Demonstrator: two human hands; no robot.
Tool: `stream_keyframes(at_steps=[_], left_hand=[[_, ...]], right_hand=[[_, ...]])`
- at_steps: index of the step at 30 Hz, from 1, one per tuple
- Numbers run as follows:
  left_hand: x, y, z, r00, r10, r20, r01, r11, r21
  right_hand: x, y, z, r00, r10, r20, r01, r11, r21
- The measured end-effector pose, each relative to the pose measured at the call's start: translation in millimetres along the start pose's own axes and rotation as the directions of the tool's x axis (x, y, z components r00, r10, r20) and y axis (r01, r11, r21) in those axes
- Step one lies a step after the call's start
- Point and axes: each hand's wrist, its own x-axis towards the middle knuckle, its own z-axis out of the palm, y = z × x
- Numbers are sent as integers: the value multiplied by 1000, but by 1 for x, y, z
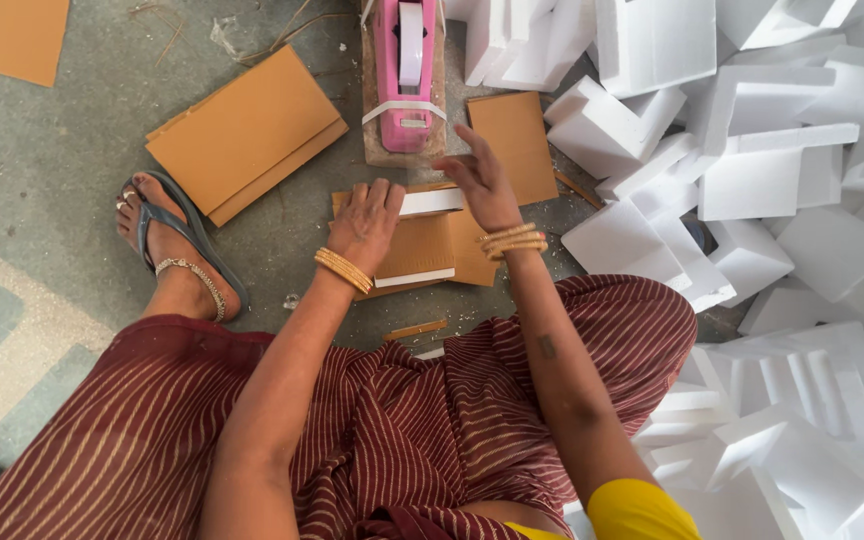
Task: The person packages white foam pieces into cardboard box components by hand, folding the cardboard around the foam and securing it with tape from a dispenser.
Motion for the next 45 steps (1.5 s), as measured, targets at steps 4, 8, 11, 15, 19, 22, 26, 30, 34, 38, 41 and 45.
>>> stream_keyframes(at_steps=[4, 8, 11, 15, 19, 22, 26, 30, 34, 38, 41, 45], left_hand=[[0, 1, -1, 1000, -5, -14, 6, 1000, 14], [2, 0, 1, 999, -20, -35, 19, 1000, -24], [11, -5, 6, 999, -36, -2, 36, 999, -28], [10, -4, 4, 999, -35, 7, 35, 999, -26], [-9, 9, 1, 985, 34, -168, -32, 999, 12], [-28, 26, 1, 959, 77, -271, -68, 997, 44], [-38, 33, -3, 945, 153, -288, -144, 988, 50], [-32, 30, -5, 968, 143, -204, -136, 989, 50], [-19, 18, 5, 981, 89, -170, -70, 991, 116], [2, 0, 10, 998, -14, -57, 11, 999, -53], [7, -3, 8, 1000, -17, -12, 16, 999, -47], [6, -3, 4, 999, -28, 23, 29, 998, -55]], right_hand=[[34, -32, 21, 968, 220, 122, -233, 967, 105], [59, -29, 27, 933, 332, 142, -352, 924, 148], [76, -14, 26, 904, 414, 105, -426, 889, 168], [77, -5, 37, 921, 384, 68, -389, 914, 115], [49, -5, 30, 879, 454, 143, -440, 890, -123], [25, 14, 15, 865, 464, 194, -355, 837, -418], [17, 72, -2, 869, 478, 124, -358, 783, -508], [15, 120, -2, 875, 480, 60, -434, 834, -341], [2, 113, -13, 898, 439, -13, -438, 897, 56], [-28, 45, -24, 969, 247, -12, -238, 946, 219], [-37, 2, -6, 998, 34, 57, -35, 999, 29], [-31, -9, 26, 999, 41, -3, -41, 985, -168]])
